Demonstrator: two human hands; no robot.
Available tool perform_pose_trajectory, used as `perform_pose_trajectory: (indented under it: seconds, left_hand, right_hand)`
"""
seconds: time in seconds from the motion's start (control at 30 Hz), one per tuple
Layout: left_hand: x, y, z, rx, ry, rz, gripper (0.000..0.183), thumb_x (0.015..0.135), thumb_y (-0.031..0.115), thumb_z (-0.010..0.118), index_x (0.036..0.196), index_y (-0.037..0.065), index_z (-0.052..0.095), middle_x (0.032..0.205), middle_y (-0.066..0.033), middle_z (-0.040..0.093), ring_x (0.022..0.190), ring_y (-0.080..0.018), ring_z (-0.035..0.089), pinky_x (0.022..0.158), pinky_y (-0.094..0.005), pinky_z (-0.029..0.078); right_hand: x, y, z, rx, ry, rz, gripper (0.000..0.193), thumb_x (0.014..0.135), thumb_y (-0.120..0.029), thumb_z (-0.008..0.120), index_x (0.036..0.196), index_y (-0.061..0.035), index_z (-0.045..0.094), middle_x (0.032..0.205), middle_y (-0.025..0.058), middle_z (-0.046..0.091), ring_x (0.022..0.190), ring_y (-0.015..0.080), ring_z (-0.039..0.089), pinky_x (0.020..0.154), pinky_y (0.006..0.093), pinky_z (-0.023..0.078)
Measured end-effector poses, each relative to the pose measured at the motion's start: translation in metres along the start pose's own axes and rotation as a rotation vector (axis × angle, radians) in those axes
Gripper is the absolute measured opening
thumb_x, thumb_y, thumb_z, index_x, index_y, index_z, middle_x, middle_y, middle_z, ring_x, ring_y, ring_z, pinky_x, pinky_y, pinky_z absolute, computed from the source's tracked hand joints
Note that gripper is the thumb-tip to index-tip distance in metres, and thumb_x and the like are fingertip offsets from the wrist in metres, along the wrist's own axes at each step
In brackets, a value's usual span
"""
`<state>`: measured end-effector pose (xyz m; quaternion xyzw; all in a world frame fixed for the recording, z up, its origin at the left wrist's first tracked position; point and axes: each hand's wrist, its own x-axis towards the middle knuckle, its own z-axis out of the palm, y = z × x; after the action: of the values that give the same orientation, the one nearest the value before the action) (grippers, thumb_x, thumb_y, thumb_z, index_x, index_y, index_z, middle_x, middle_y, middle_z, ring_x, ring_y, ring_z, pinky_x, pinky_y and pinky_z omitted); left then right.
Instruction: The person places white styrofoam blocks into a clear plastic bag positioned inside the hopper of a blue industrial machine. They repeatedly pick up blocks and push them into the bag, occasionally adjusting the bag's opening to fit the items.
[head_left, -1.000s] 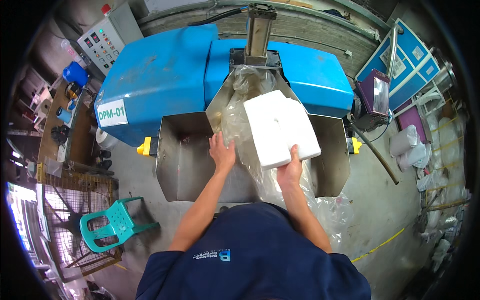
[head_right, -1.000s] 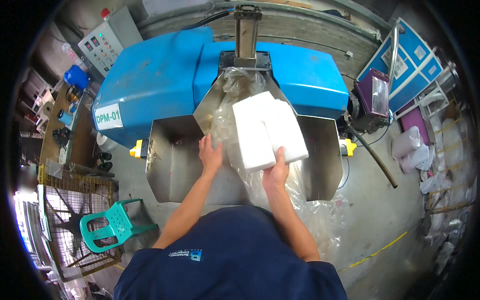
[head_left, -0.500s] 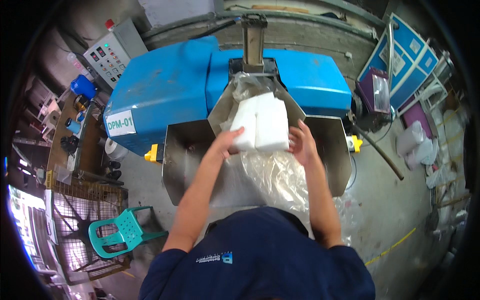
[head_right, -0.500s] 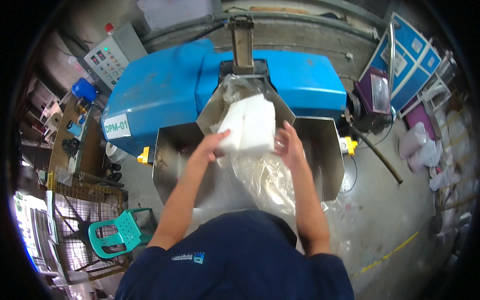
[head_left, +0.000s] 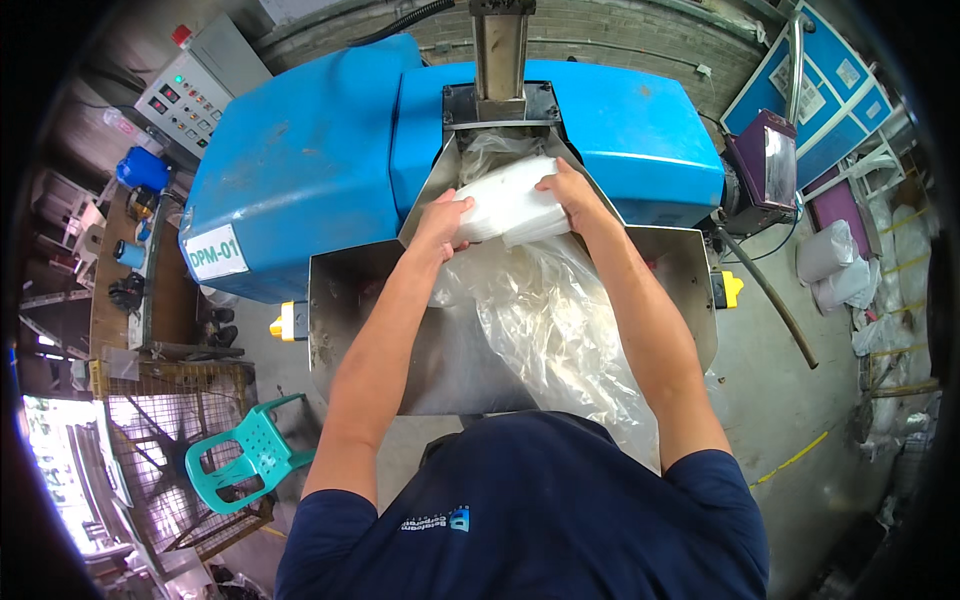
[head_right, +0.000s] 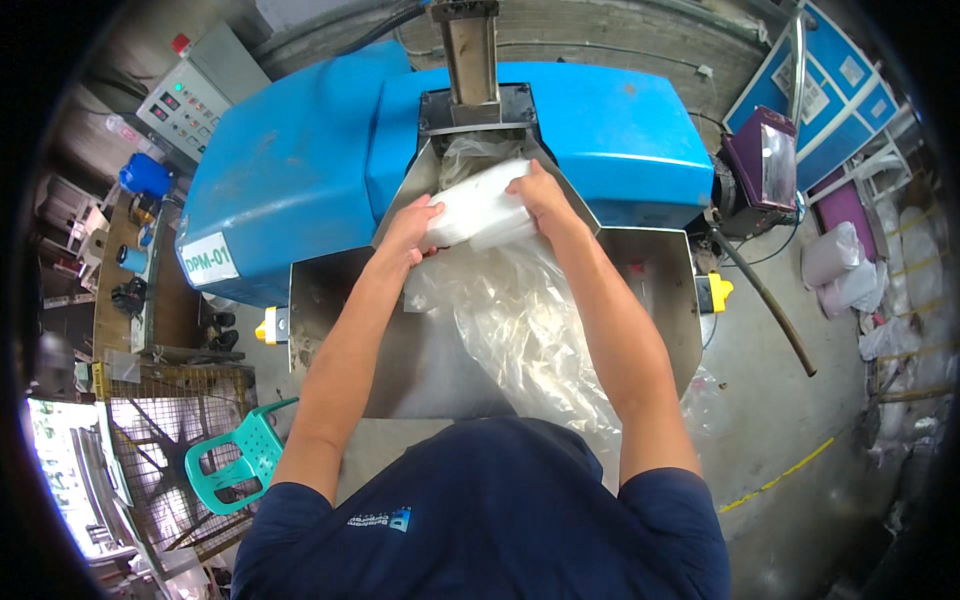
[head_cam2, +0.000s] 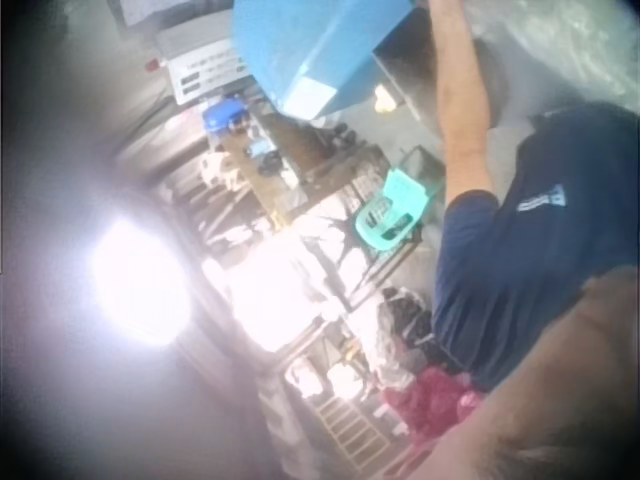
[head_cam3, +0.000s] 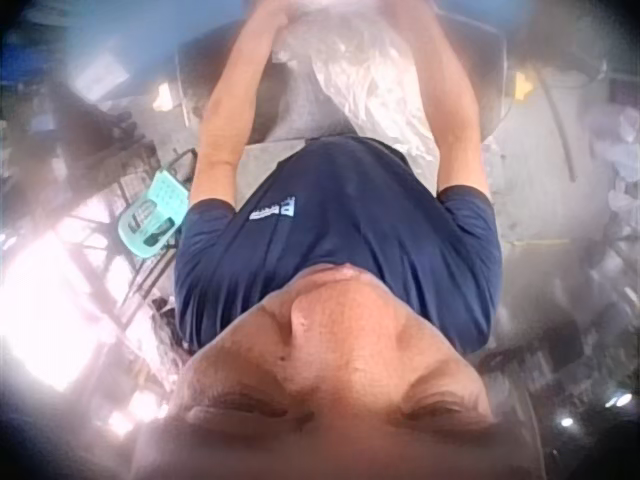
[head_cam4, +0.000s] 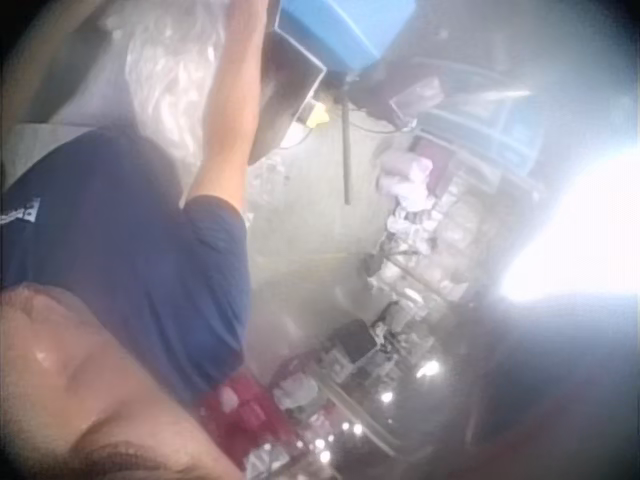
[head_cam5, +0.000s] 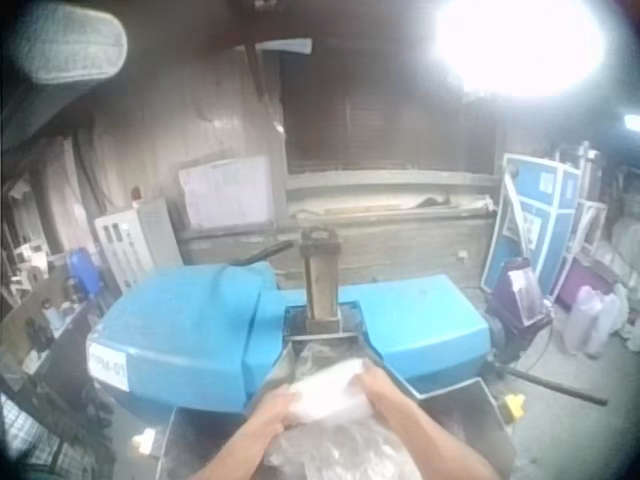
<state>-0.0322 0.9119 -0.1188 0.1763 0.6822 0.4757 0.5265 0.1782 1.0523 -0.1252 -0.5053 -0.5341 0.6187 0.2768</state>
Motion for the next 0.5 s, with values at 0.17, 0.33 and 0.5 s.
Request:
perform_pose_trajectory:
  seconds: [0.17,0.33,0.5]
  left_hand:
    - [0.018,-0.007,-0.001,-0.034,0.047,0.055,0.077,0.1,0.026,0.071,0.169,0.017,0.038,0.136,-0.0087,0.07,0.084,-0.0184,0.068,0.053,-0.0363,0.042]
    - [0.017,-0.021,0.017,0.021,0.131,0.145,0.076,0.098,0.018,0.072,0.167,0.014,0.04,0.13,-0.0123,0.073,0.083,-0.0179,0.07,0.047,-0.033,0.048]
    - [0.042,-0.024,0.026,0.039,0.122,0.073,0.079,0.098,0.022,0.073,0.169,0.021,0.038,0.128,-0.0073,0.074,0.086,-0.0171,0.069,0.051,-0.0365,0.044]
  right_hand:
    - [0.002,-0.006,0.019,-0.179,0.066,0.0,0.097,0.087,-0.016,0.072,0.171,-0.0049,0.025,0.152,0.0256,0.06,0.133,0.0341,0.063,0.109,0.0376,0.049]
    - [-0.009,-0.012,0.032,-0.466,0.138,0.003,0.095,0.093,-0.014,0.073,0.173,-0.022,0.023,0.147,0.026,0.064,0.129,0.037,0.067,0.112,0.041,0.048]
    - [0.017,0.001,0.031,-0.595,0.145,-0.059,0.09,0.093,-0.014,0.069,0.172,-0.0203,0.026,0.142,0.0301,0.065,0.129,0.0424,0.066,0.112,0.0448,0.048]
